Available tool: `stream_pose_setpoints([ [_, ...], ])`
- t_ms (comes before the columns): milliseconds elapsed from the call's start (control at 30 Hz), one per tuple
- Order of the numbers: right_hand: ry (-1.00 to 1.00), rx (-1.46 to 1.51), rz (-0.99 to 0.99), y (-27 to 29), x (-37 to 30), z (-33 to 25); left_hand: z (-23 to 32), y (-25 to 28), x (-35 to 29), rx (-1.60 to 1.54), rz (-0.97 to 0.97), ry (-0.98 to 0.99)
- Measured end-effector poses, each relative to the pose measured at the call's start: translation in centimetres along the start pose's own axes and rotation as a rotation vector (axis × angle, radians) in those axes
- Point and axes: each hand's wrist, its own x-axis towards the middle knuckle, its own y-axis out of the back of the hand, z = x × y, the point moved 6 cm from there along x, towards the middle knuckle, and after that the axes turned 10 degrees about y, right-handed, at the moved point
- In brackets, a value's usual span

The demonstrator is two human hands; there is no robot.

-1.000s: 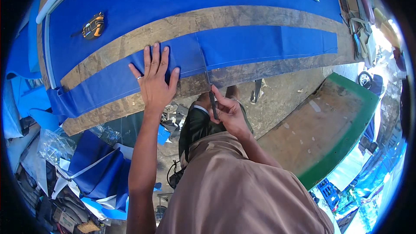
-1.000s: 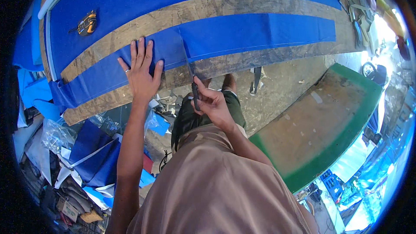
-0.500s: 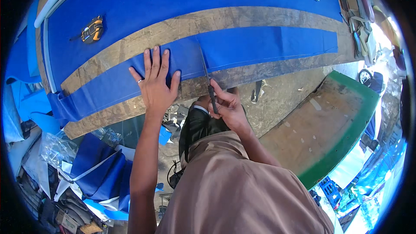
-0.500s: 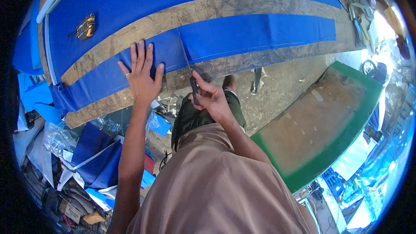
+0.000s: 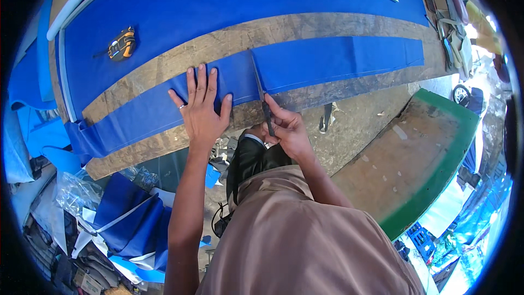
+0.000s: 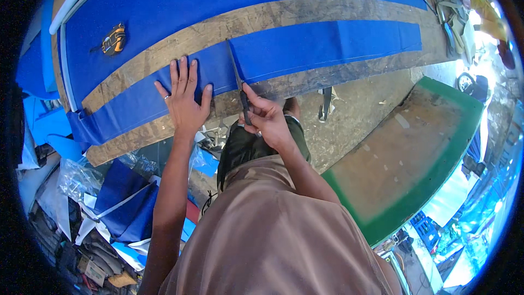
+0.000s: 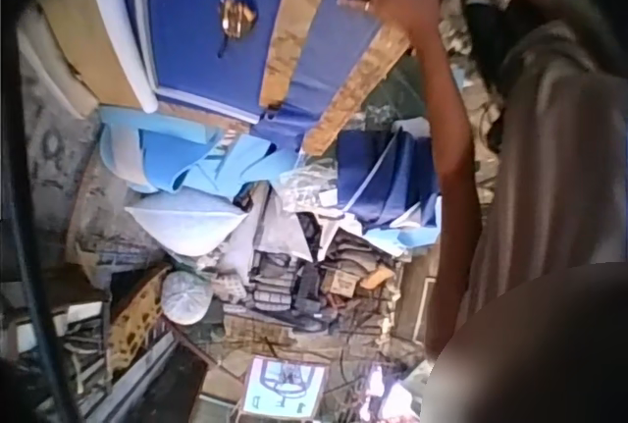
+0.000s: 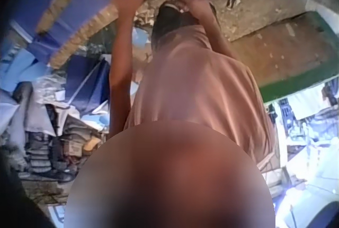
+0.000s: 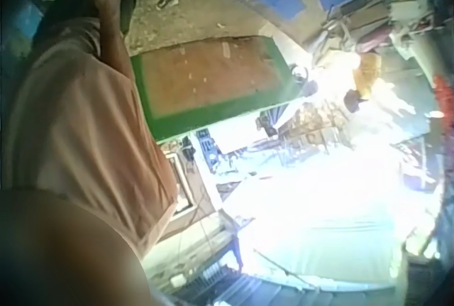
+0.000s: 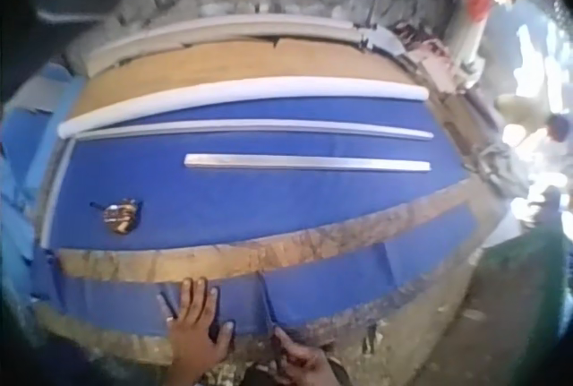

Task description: Marking and cutting blue upholstery fabric pieces using templates and scissors.

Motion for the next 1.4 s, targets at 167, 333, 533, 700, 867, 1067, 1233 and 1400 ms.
stream_pose_setpoints([
  [167,0.241,-0.021,-0.193,-1.6,-1.5,-3.8,0.0,0.4,-0.2,-0.053,0.074,-0.020],
  [333,0.402,-0.345,-0.070,0.5,-4.8,-12.3,2.4,1.6,-2.7,0.060,0.250,-0.232],
  [533,0.579,-0.858,-0.044,5.0,-3.2,-21.8,9.4,-0.8,-6.0,-0.150,0.226,-0.030],
  [700,0.374,-0.921,-0.203,6.5,2.9,-22.8,10.3,-1.3,-4.8,-0.270,0.283,0.460],
  [867,0.307,-1.250,-0.553,7.0,6.4,-23.4,11.3,-1.6,-4.8,-0.411,0.407,0.632],
  [1067,-0.030,-0.864,-0.731,8.5,6.8,-24.9,12.4,-2.3,-4.8,-0.754,0.579,0.678],
  [1233,-0.430,-0.490,-0.994,10.8,5.1,-27.1,14.8,-1.6,-4.8,-1.422,0.483,0.701],
  [1400,-0.634,-0.320,-1.005,12.2,5.8,-27.9,17.5,1.6,-4.4,-1.361,0.421,0.638],
])
